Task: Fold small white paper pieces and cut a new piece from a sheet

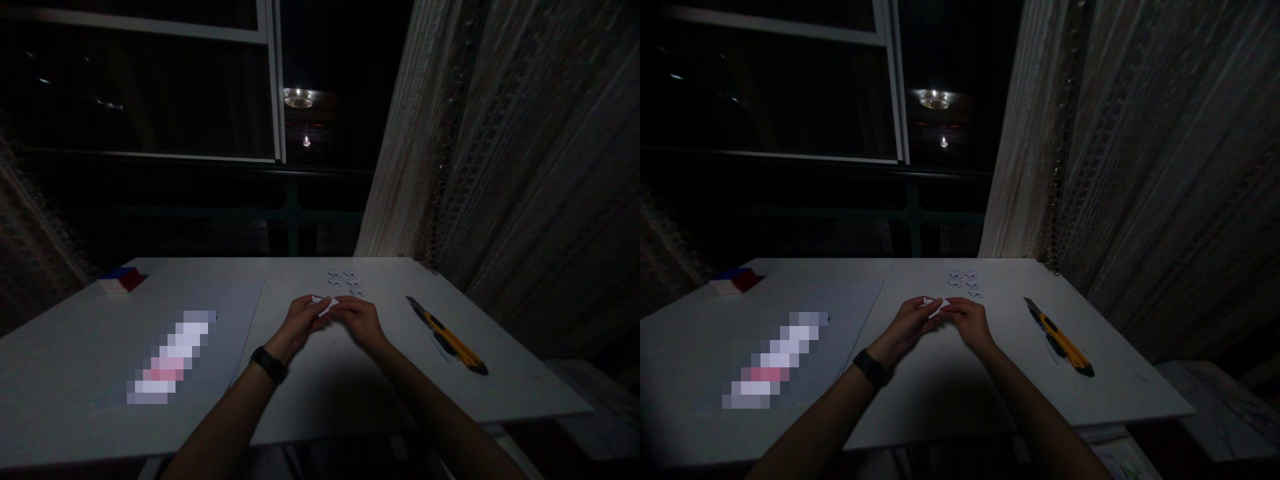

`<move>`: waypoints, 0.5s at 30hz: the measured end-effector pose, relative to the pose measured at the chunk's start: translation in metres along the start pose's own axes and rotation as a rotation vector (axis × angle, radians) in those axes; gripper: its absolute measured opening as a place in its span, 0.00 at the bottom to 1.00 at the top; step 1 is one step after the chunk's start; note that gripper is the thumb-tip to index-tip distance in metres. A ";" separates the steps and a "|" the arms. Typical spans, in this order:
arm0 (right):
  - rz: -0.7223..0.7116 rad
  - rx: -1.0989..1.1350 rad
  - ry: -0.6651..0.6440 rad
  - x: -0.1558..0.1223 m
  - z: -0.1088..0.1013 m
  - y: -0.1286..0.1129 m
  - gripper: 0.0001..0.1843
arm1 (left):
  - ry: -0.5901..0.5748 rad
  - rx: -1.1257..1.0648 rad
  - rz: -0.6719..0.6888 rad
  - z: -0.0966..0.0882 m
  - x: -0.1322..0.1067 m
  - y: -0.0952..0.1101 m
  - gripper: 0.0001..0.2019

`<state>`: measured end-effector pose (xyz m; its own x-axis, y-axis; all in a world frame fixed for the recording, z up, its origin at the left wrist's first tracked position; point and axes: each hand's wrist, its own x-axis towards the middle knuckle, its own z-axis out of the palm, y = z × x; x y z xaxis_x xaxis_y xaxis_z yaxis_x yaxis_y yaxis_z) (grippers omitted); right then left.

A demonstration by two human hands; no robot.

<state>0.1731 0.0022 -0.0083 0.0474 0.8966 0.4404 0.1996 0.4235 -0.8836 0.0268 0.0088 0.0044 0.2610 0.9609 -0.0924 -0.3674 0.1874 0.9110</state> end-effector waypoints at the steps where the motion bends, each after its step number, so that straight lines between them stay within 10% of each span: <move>1: 0.005 0.010 0.001 0.000 0.001 0.000 0.03 | 0.000 0.003 0.003 0.000 0.000 0.000 0.14; 15: 0.130 0.100 0.022 0.003 0.002 0.006 0.13 | -0.122 -0.039 0.044 -0.004 -0.001 -0.002 0.11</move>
<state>0.1722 0.0076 -0.0123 0.0878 0.9420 0.3239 0.0920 0.3161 -0.9442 0.0240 0.0084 0.0011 0.3496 0.9369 -0.0014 -0.4149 0.1561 0.8964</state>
